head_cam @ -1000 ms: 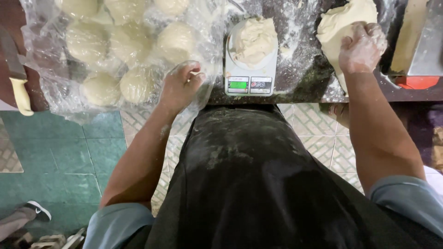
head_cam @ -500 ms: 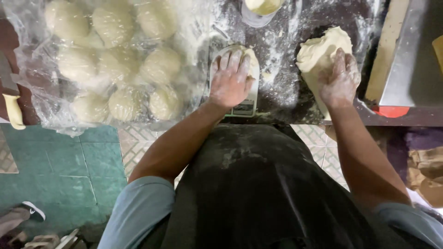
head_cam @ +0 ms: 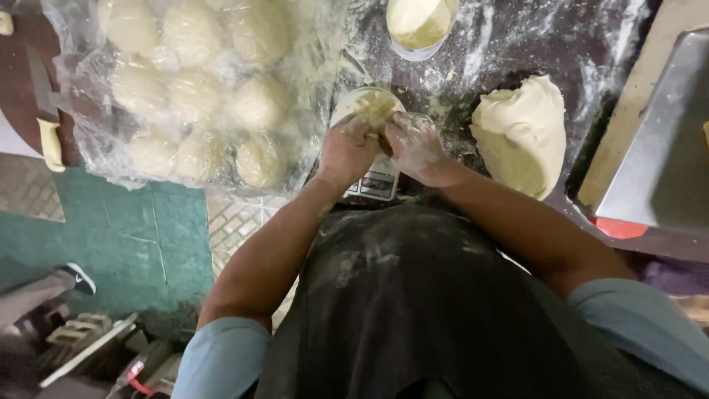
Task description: Weighing and shaping pieces of dough into uniform balls.
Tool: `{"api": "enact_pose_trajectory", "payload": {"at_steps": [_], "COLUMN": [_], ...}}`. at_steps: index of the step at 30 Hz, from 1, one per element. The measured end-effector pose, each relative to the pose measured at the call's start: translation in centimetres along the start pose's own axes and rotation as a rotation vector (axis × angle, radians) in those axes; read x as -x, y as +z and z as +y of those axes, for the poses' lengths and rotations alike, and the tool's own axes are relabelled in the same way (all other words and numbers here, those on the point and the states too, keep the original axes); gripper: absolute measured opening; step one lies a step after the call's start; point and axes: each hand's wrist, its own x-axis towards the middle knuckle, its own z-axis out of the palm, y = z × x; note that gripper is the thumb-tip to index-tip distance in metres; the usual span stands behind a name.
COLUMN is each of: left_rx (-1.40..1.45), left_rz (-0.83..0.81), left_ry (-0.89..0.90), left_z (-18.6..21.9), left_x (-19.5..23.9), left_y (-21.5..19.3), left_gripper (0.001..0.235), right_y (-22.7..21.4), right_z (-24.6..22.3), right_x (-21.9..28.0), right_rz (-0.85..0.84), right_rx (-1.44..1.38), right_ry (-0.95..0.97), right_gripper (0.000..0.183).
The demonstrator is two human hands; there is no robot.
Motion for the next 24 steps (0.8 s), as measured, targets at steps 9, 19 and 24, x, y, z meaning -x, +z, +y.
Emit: {"api": "enact_pose_trajectory", "payload": {"at_steps": [9,19,24], "left_rx": [1.296,0.382,-0.348], "left_rz": [-0.121,-0.381,-0.019], "left_ry": [-0.058,-0.108,0.268], "left_z": [3.1,7.3,3.8], "left_x": [1.4,-0.4,-1.5], "left_y": [-5.8,-3.4,-1.4], "left_gripper": [0.024,0.050,0.059], "right_y": [-8.4,-15.8,-14.4], "right_z": [-1.2,6.9,10.3], "right_x": [-0.8,7.5,9.2], "right_rz": [-0.023,0.029,-0.335], "right_rx": [-0.033,-0.133,0.234], "right_ry": [0.050,0.424,0.708], "right_gripper": [0.037,0.026,0.034]}}
